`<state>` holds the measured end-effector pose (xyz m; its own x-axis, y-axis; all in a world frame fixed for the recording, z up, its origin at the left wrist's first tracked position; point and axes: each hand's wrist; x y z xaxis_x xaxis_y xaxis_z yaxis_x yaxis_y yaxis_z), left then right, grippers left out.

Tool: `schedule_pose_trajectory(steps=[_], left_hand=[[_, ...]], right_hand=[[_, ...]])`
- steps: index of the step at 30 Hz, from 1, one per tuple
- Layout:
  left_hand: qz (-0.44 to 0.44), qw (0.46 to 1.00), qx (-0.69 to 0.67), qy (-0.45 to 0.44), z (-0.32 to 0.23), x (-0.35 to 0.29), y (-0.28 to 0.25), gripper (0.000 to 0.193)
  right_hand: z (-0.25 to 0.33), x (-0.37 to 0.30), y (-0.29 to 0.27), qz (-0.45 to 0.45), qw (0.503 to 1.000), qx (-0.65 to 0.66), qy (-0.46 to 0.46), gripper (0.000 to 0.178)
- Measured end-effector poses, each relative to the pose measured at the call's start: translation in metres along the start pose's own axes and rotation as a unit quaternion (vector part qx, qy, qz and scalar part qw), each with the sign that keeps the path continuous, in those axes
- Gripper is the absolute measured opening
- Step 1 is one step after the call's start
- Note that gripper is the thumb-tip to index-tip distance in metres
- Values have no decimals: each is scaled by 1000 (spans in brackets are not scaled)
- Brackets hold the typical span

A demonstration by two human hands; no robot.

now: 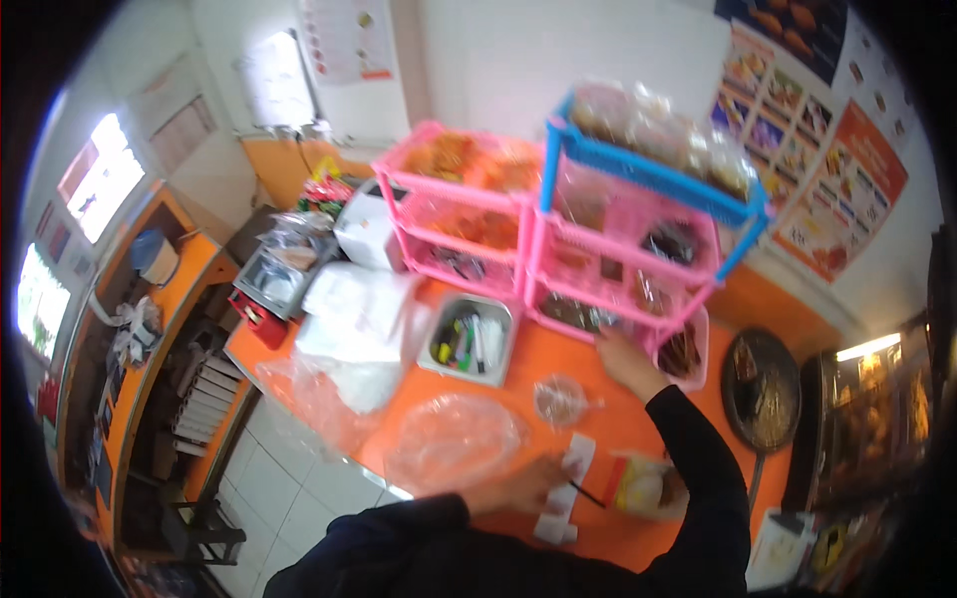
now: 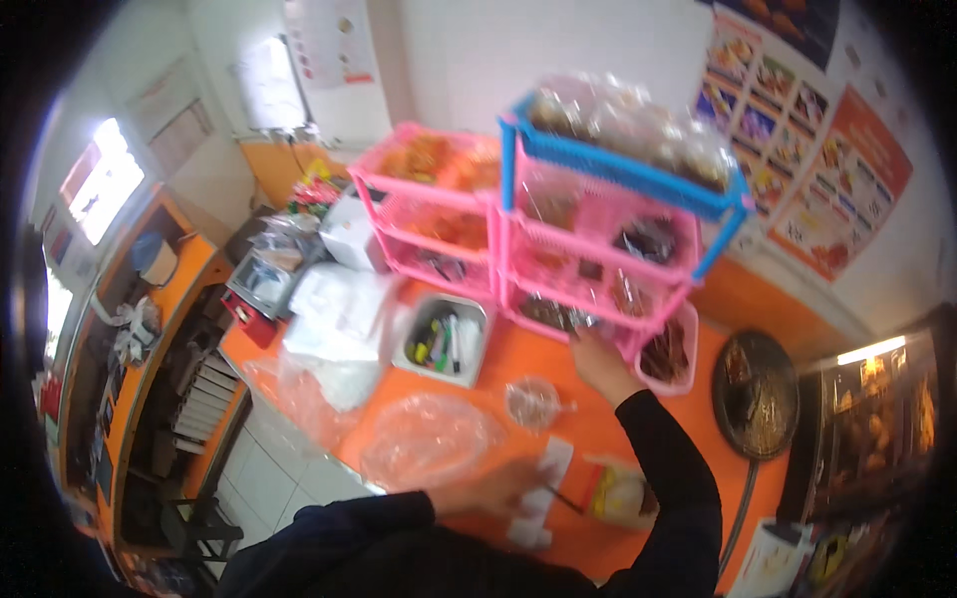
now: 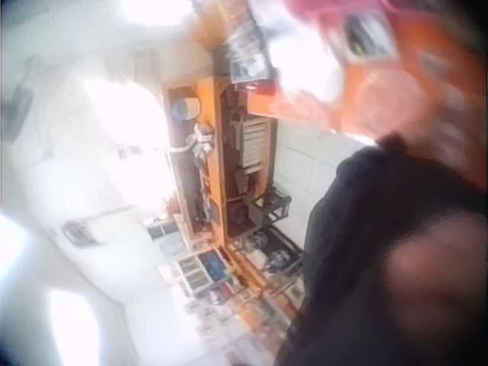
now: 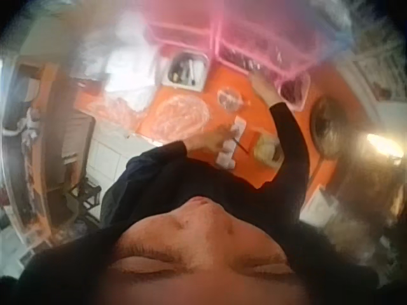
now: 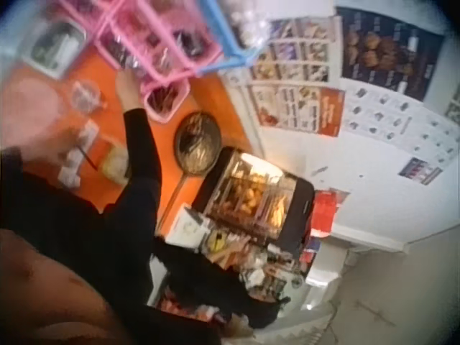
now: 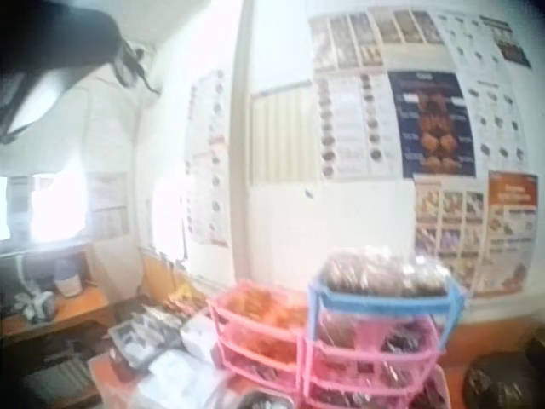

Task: The person prepares and seals a beverage cup using a sealing machine. They then move to a counter, mark a receipt with a pen, retrieve straws from under a table, and pack the food containers, drink, and utensils into plastic bags.

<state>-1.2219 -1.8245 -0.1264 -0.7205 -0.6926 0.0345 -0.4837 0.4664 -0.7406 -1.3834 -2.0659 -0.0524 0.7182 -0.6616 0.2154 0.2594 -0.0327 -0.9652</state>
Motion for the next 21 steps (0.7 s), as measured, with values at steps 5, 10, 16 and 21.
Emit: schedule_pose_trajectory(steps=[5, 10, 16, 21], left_hand=[[67, 972, -223, 45, -62, -25, -105, 64], [-389, 921, 4, -36, -12, -23, -273, 30], [-454, 850, 195, -182, 91, 52, -427, 35], [-218, 858, 344, -314, 118, 99, -448, 38]], right_hand=[[-42, 41, 73, -101, 942, -306, -97, 29], [-36, 40, 68, -41, 952, -286, -98, 26], [-13, 38, 30, 70, 983, -164, -39, 19], [-12, 30, 21, -51, 972, -216, -72, 16]])
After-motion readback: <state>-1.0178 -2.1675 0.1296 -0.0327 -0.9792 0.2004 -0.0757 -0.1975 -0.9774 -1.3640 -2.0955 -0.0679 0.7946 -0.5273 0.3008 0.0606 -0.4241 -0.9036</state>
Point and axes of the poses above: each hand's wrist, its own x-axis towards the middle knuckle, its own y-axis out of the palm, z = x × y, and after that the axes turned 5 degrees about x, right-handed
